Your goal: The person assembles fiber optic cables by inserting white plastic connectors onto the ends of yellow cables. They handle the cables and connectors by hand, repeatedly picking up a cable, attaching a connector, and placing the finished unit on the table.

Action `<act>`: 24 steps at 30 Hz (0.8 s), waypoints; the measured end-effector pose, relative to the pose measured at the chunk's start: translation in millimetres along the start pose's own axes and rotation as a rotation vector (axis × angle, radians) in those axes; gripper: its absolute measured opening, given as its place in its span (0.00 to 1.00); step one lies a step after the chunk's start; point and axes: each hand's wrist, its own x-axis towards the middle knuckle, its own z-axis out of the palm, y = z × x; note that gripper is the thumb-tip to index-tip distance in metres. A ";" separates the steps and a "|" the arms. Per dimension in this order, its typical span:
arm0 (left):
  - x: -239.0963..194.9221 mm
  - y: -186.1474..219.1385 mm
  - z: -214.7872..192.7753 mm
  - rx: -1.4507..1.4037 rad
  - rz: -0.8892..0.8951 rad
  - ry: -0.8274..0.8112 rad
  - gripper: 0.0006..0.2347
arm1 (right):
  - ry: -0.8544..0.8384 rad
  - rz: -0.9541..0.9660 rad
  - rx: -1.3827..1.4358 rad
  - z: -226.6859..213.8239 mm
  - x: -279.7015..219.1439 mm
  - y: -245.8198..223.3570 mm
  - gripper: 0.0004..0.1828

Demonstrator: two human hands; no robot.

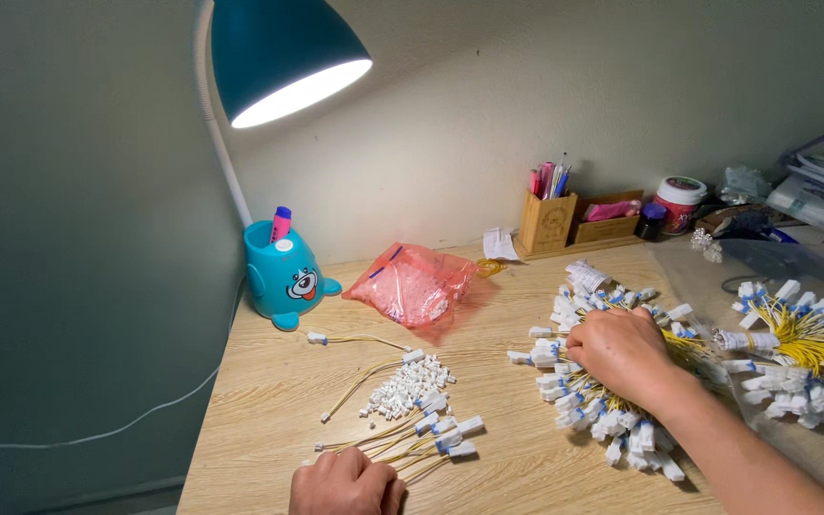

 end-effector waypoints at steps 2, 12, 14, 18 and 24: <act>2.4 -3.4 -1.2 0.010 -0.001 -0.030 0.09 | 0.030 -0.021 -0.041 14.5 10.9 7.7 0.12; 0.1 -0.9 -20.0 -0.175 -0.097 -0.164 0.09 | -0.022 -0.015 0.118 -0.7 -8.0 2.5 0.13; -1.7 11.9 -25.6 -0.202 -0.131 -0.205 0.07 | -0.020 -0.046 0.069 7.1 -1.4 6.4 0.12; -1.2 23.7 -34.5 -0.305 -0.296 -0.673 0.08 | -0.083 -0.073 -0.001 -9.8 -6.4 -3.3 0.15; -0.2 43.9 -36.1 -0.887 -0.758 -0.603 0.15 | 0.251 0.021 0.453 -24.0 -10.6 10.7 0.13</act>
